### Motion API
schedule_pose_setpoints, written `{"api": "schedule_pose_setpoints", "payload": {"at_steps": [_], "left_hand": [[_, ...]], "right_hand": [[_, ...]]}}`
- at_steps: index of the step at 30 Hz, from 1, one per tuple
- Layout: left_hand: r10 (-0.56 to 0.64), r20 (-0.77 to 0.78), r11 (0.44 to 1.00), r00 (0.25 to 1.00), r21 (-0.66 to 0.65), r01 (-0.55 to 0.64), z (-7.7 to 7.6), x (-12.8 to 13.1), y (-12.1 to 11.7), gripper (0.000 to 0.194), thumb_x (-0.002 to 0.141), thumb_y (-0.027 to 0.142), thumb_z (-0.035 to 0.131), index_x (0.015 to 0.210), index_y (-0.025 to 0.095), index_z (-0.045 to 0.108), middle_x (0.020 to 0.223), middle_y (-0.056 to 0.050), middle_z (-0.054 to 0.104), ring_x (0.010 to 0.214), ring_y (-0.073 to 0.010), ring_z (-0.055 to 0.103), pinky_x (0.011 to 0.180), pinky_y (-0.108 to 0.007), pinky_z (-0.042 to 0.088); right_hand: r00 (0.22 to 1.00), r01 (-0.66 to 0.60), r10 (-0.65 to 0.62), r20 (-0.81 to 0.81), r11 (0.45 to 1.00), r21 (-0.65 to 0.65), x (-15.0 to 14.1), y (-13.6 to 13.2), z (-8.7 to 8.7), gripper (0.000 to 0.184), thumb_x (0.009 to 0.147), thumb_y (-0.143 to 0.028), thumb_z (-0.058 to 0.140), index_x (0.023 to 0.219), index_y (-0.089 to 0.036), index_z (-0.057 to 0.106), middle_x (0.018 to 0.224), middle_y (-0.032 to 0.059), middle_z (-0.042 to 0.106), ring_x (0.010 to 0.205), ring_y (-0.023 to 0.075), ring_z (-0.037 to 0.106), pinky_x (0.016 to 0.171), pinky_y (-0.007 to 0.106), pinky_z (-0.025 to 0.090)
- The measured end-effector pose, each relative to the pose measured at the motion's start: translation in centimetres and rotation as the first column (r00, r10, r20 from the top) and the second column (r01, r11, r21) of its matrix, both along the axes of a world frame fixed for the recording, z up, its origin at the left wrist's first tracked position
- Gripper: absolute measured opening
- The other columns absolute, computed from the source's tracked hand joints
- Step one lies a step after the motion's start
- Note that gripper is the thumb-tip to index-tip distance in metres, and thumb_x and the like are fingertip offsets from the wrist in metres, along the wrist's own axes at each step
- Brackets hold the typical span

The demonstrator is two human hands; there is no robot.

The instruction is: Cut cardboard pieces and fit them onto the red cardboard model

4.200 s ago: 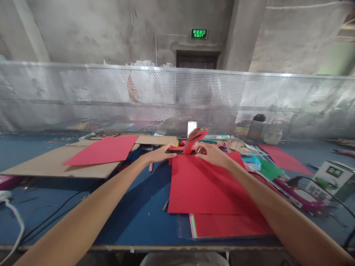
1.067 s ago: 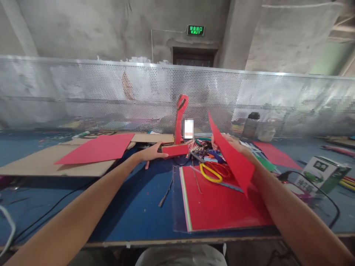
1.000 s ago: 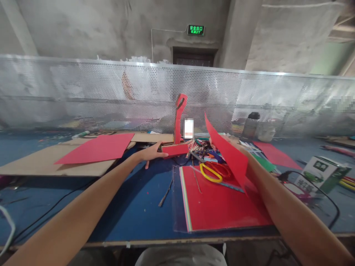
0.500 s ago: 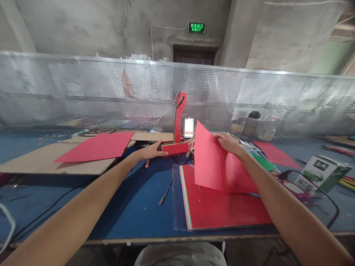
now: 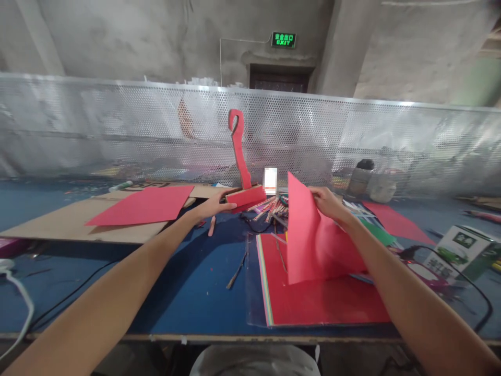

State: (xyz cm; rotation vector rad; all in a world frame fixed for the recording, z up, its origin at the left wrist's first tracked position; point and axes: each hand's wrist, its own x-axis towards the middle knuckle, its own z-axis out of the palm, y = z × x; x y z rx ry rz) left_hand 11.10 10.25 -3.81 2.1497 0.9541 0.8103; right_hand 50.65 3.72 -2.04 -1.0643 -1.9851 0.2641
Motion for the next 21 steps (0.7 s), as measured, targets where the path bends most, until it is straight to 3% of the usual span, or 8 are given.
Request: {"api": "schedule_pose_setpoints", "payload": {"at_steps": [3,6,10,13,17,21], "left_hand": [[-0.074,0.033,0.996,0.997,0.06,0.072,0.2,-0.4,0.6,0.084,0.083,0.055,0.071,0.153,0.019,0.043,0.151,-0.016,0.051,0.133,-0.0331,0.055,0.107,-0.044,0.05],[-0.072,0.0,0.995,0.997,0.064,0.071,0.3,-0.5,0.3,0.086,0.081,0.055,0.073,0.154,0.02,0.042,0.15,-0.016,0.053,0.132,-0.0351,0.055,0.105,-0.046,0.051],[-0.074,-0.142,0.994,0.987,-0.091,0.061,0.3,-0.2,-1.1,0.092,0.077,0.054,0.077,0.156,0.028,0.037,0.141,-0.015,0.06,0.114,-0.0387,0.067,0.08,-0.045,0.063],[-0.105,-0.23,0.983,0.967,-0.172,0.065,0.3,0.1,-1.8,0.095,0.077,0.053,0.077,0.158,0.032,0.03,0.149,-0.017,0.053,0.102,-0.0354,0.071,0.06,-0.037,0.063],[-0.103,-0.294,0.989,0.95,-0.134,0.065,-0.1,0.3,-1.7,0.098,0.078,0.05,0.077,0.159,0.034,0.024,0.162,-0.018,0.035,0.099,-0.0327,0.071,0.052,-0.03,0.06],[-0.102,-0.346,0.994,0.933,-0.059,0.087,-0.2,0.7,-1.8,0.096,0.079,0.052,0.075,0.158,0.035,0.023,0.163,-0.018,0.033,0.091,-0.0303,0.072,0.051,-0.031,0.06]], "right_hand": [[0.999,-0.003,0.003,0.045,1.0,0.003,0.0,0.2,-0.1,0.03,0.073,-0.017,0.041,0.079,-0.017,0.071,0.083,0.0029,0.071,0.083,0.0228,0.061,0.075,0.031,0.047],[0.984,0.05,-0.056,0.17,0.998,0.036,-0.3,0.2,-0.1,0.025,0.075,-0.016,0.039,0.072,-0.018,0.064,0.077,0.0038,0.067,0.076,0.0212,0.059,0.071,0.03,0.044],[0.91,0.116,-0.148,0.388,0.988,0.105,-1.2,0.3,-0.8,0.022,0.077,-0.011,0.038,0.072,-0.019,0.058,0.08,0.006,0.067,0.078,0.0209,0.058,0.075,0.03,0.04],[0.857,0.143,-0.161,0.49,0.987,0.076,-2.3,0.9,-1.9,0.024,0.077,-0.006,0.038,0.073,-0.019,0.058,0.084,0.0071,0.069,0.081,0.0202,0.06,0.075,0.028,0.038],[0.805,0.259,-0.247,0.539,0.964,0.055,-3.6,1.6,-3.2,0.025,0.079,-0.004,0.041,0.076,-0.019,0.06,0.088,0.0082,0.071,0.084,0.0197,0.061,0.075,0.027,0.036],[0.801,0.317,-0.318,0.508,0.944,0.091,-4.2,1.8,-3.2,0.024,0.078,-0.004,0.041,0.075,-0.018,0.059,0.089,0.0096,0.07,0.084,0.0202,0.06,0.073,0.028,0.036]]}}
